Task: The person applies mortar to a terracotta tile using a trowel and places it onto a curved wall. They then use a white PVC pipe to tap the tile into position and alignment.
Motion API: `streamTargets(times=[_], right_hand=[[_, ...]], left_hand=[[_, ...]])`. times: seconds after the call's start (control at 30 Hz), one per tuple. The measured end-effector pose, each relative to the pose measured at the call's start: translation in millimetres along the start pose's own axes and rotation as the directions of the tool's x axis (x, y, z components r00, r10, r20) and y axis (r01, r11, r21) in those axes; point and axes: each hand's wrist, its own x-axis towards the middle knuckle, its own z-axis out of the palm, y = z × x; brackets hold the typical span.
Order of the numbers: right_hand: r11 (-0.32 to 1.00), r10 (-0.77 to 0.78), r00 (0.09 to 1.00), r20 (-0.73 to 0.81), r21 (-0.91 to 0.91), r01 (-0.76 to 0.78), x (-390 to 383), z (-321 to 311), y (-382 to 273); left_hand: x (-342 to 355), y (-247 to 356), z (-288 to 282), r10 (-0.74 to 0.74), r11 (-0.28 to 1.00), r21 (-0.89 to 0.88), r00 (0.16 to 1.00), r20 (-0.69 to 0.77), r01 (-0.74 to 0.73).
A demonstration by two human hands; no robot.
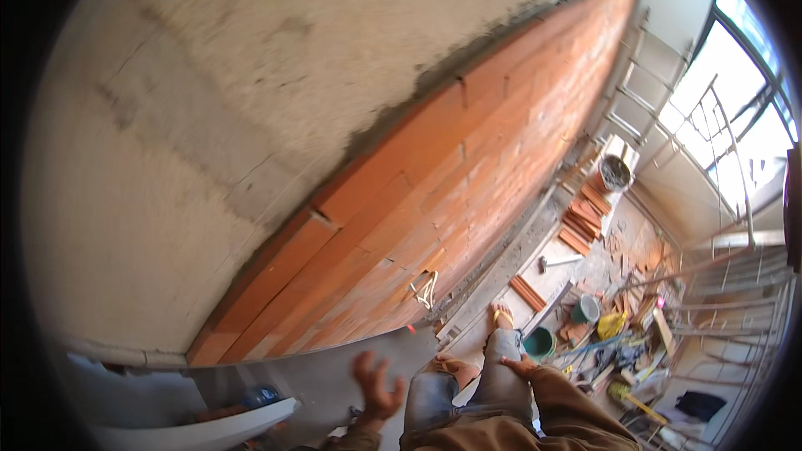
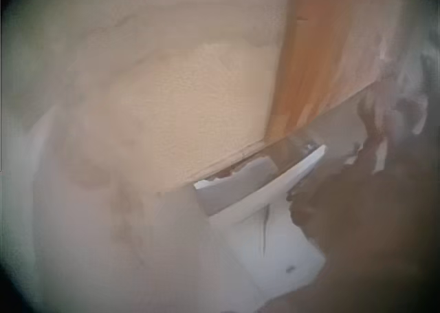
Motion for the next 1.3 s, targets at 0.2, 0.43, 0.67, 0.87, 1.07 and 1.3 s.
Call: streamTargets(times=[0.2,0.43,0.67,0.87,1.07,1.3], right_hand=[[0.989,0.027,0.996,-0.089,0.149,-0.014,-50.9,16.9,11.2],[0.974,0.157,0.987,-0.04,0.173,-0.148,-66.3,-25.2,7.4],[0.994,0.11,0.989,-0.095,0.007,-0.11,-5.9,-68.2,10.5],[1.0,0.002,0.952,-0.306,-0.01,-0.005,123.6,-155.7,13.8],[0.983,-0.028,0.985,-0.17,-0.184,-0.004,277.5,-170.4,42.0],[0.954,-0.048,0.958,-0.282,-0.297,-0.04,417.9,-112.0,83.0]], left_hand=[[-105.4,-17.5,70.2,-0.147,0.958,-0.04,0.602,0.785,0.285],[-77.3,-50.0,89.3,-0.326,0.885,0.197,0.261,0.909,0.422],[-33.4,-57.1,139.9,-0.491,0.781,0.374,0.12,0.863,0.5],[13.7,-9.1,211.4,-0.486,0.713,0.428,-0.049,0.872,0.555],[23.3,-5.8,276.9,-0.494,0.624,0.437,-0.106,0.863,0.647],[-55.8,-81.3,300.8,-0.716,0.588,0.737,-0.209,0.666,0.333]])
